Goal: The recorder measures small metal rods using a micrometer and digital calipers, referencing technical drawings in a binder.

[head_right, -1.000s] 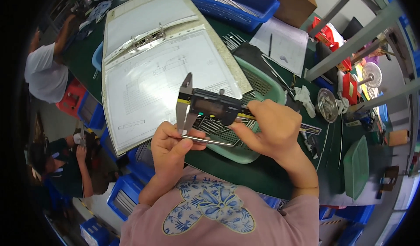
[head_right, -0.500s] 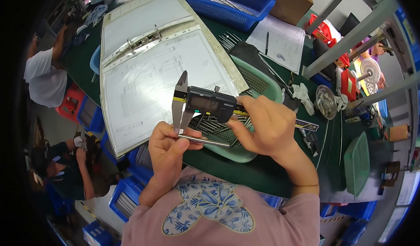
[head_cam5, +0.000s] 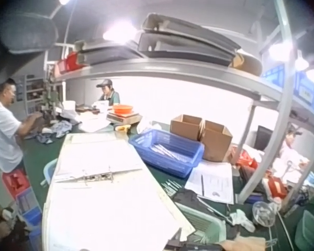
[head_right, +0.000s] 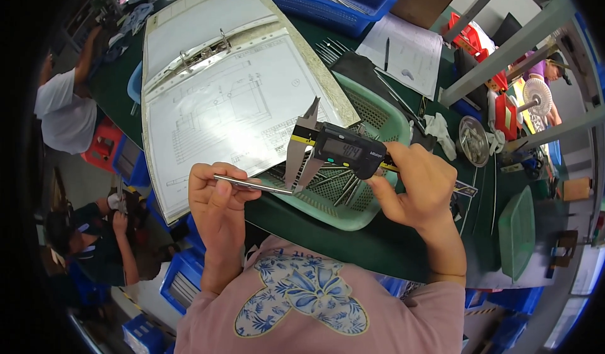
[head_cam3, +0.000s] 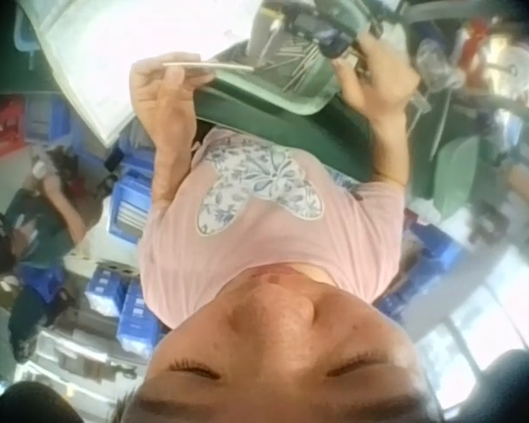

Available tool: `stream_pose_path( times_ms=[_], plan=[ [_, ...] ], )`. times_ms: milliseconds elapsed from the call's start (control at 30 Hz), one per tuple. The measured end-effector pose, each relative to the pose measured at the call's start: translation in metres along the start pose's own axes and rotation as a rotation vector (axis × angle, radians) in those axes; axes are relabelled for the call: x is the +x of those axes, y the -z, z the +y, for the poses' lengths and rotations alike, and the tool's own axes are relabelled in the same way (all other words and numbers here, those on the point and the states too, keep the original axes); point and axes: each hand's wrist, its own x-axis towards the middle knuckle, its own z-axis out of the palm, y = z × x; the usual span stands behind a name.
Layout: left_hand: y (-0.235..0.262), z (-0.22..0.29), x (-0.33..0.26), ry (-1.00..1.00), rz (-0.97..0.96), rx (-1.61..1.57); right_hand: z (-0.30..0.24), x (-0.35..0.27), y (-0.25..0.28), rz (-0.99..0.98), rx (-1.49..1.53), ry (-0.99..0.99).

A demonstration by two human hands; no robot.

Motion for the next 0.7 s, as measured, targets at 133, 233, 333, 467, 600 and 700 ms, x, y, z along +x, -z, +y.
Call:
stream_pose_path(
  times_ms=[133,233,333,467,600,700],
  plan=[
    [0.0019,-0.0004,0.0010,-0.018,-0.017,-0.005,0.0026,-0.0006,-0.0006,0.003,-0.005,0.032],
    [0.0017,-0.0011,0.0010,-0.025,-0.024,-0.013,0.0031,-0.0013,0.0001,0.000,-0.011,0.030],
    [0.0028,-0.0016,0.0001,-0.033,-0.023,-0.007,0.0028,-0.0008,-0.0001,-0.009,0.009,0.031],
    [0.0023,-0.0016,0.0002,-0.037,-0.028,-0.005,0.0037,-0.0011,-0.0004,0.004,0.004,0.044],
    [0.0027,-0.0024,0.0007,-0.034,-0.048,-0.006,0.0031,0.0000,0.0018,-0.014,-0.026,0.030],
    [0.0030,-0.0035,0.0013,-0.040,-0.062,-0.007,0.0036,0.0001,0.0017,-0.010,-0.025,0.020]
  ],
)
